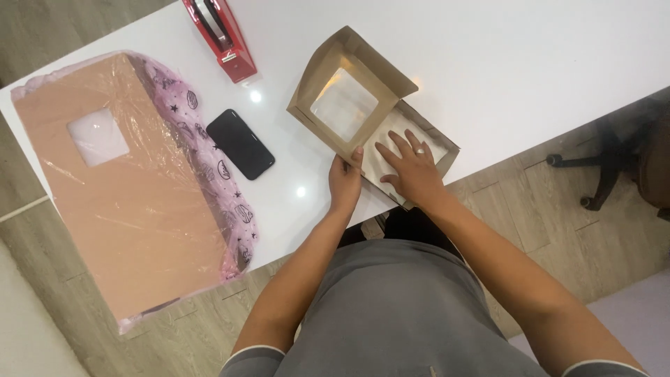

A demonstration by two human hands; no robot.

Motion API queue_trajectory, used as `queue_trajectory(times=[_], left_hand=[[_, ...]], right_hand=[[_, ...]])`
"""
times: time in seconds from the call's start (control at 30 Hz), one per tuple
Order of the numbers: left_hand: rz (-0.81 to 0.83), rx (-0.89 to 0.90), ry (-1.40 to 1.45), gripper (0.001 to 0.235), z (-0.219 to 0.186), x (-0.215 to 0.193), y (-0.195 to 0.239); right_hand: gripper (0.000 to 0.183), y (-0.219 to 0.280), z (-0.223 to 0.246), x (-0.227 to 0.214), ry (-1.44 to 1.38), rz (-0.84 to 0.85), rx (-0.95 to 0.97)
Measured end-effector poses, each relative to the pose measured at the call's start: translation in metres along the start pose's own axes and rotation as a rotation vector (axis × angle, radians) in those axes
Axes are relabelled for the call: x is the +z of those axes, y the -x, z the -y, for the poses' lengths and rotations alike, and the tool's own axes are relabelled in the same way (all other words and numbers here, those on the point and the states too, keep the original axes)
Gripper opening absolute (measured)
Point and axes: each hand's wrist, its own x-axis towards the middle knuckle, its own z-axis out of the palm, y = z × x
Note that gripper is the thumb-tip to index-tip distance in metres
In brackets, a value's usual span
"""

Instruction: The person places white paper sheets into a small cardboard box with a clear window, then closes it. They then unfold a flat cardboard sheet, fold it into a box shape, and manipulate the flaps to form the structure.

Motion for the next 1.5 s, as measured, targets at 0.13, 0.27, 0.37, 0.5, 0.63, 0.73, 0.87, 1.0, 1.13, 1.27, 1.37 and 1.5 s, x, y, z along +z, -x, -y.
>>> queue_trajectory(times=[0.13, 0.27, 0.37, 0.5, 0.63, 0.73, 0.87, 1.0, 1.13, 1.27, 1.37, 1.5], left_hand=[[-0.001, -0.021, 0.006, 0.078, 0.016, 0.0, 0.001], [-0.016, -0.031, -0.006, 0.075, 0.011, -0.003, -0.002], [-0.063, -0.01, 0.004, 0.09, -0.003, -0.006, 0.02], [-0.073, -0.142, 0.078, 0.095, -0.004, 0.003, 0.061], [0.048, -0.149, 0.044, 0.077, 0.011, 0.02, 0.064], [0.009, -0.127, -0.072, 0.06, 0.004, 0.026, 0.056], [-0.077, -0.161, -0.099, 0.057, 0.01, 0.04, 0.05], [-0.216, -0.107, -0.107, 0.069, 0.011, 0.056, 0.049], [-0.511, 0.248, -0.384, 0.028, 0.027, 0.083, 0.058], [-0.441, 0.498, -0.571, 0.026, 0.067, 0.123, 0.047], [-0.12, 0.421, -1.221, 0.044, 0.06, 0.134, 0.04], [0.153, 0.126, -1.368, 0.052, 0.074, 0.132, 0.018]], right_hand=[[0.07, -0.008, -0.005, 0.037, 0.031, 0.078, -0.077], [0.054, 0.016, -0.015, -0.017, -0.095, -0.11, -0.146], [0.036, 0.042, -0.048, -0.057, -0.495, -0.305, 0.092], [0.039, 0.042, -0.094, -0.062, -0.673, -0.403, 0.198], [0.054, 0.03, -0.1, -0.032, -0.387, 0.168, 0.323], [0.073, 0.02, -0.121, -0.025, -0.327, 0.365, 0.246], [0.078, 0.025, -0.124, -0.072, -0.513, 0.431, 0.183], [0.074, 0.018, -0.139, -0.113, -0.778, 0.328, 0.13], [0.088, 0.003, -0.15, -0.118, -1.013, 0.355, 0.052], [0.096, 0.0, -0.141, -0.117, -0.95, 0.406, 0.023], [0.092, -0.007, -0.143, -0.093, -0.943, 0.454, 0.025], [0.079, -0.006, -0.144, -0.088, -1.002, 0.453, 0.053]])
